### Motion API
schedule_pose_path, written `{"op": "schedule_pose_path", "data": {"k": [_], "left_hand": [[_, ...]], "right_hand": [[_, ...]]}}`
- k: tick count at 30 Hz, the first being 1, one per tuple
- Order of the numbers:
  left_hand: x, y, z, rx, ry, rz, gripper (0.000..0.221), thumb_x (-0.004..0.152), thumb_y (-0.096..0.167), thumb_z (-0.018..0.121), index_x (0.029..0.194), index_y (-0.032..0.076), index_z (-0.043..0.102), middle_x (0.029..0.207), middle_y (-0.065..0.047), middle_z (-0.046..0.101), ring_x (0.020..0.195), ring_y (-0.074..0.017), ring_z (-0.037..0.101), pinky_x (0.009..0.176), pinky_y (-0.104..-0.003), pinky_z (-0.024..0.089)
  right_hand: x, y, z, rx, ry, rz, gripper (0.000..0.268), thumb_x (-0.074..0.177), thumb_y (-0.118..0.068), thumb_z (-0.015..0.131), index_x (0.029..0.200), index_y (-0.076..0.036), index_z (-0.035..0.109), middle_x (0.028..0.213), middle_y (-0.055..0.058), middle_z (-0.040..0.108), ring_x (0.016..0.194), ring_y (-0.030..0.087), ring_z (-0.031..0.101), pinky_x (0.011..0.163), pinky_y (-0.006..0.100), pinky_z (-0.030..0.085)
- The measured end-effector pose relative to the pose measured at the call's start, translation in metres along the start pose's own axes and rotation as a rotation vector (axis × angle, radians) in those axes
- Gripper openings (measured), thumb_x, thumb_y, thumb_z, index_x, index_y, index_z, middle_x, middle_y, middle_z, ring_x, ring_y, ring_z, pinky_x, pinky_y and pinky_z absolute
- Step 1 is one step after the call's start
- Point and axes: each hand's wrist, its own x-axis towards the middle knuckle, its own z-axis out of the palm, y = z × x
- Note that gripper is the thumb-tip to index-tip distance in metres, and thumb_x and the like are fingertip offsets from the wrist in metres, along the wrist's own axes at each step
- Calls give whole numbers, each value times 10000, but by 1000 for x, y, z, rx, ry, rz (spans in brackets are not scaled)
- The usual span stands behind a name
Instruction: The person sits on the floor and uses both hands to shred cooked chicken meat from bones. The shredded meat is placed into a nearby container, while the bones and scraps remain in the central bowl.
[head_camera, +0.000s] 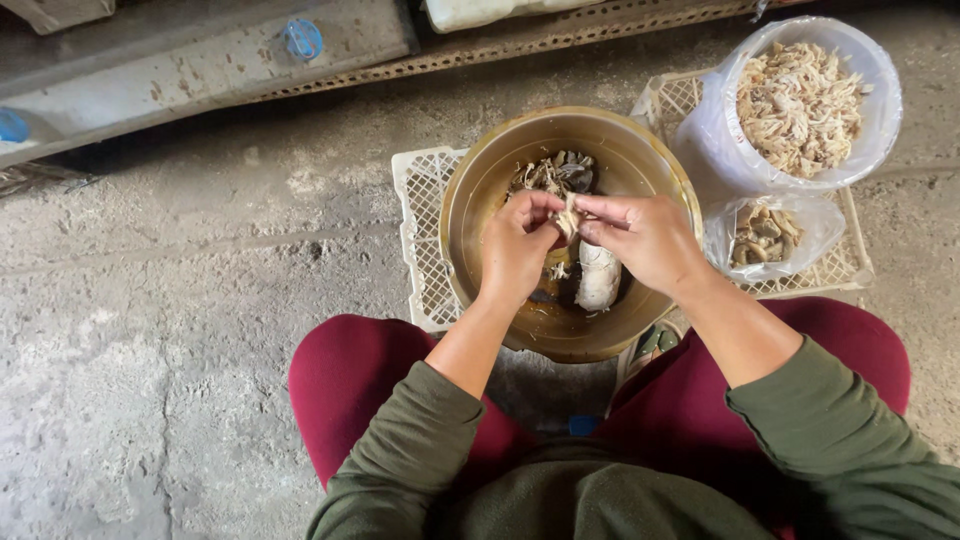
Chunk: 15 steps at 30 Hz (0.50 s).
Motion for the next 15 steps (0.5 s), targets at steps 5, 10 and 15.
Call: {"op": "schedule_pose_path", "data": {"k": [5, 10, 15], "left_hand": [[-9, 6, 12, 71, 3, -11, 235, 945, -3, 639, 1168, -47, 699, 927, -43, 727, 784, -68, 670, 710, -206, 556], [-12, 8, 14, 403, 90, -20, 281, 924, 57, 718, 1194, -12, 754, 803, -80, 726, 670, -88, 583, 587, -209, 458], [-2, 5, 14, 35, 27, -6, 239, 903, 59, 690, 1122, -30, 725, 898, -37, 763, 786, -60, 713, 714, -206, 577]], "right_hand": [[4, 3, 1, -7, 88, 53, 324, 935, -155, 727, 1247, -70, 734, 1022, 103, 803, 867, 121, 752, 783, 270, 576], [4, 3, 1, -9, 93, -8, 337, 934, -113, 734, 1269, -77, 713, 1100, 94, 784, 922, 121, 761, 808, 271, 599], [-5, -10, -2, 84, 62, -36, 401, 893, -75, 742, 1291, -73, 697, 1084, 99, 784, 913, 126, 757, 795, 257, 591]]}}
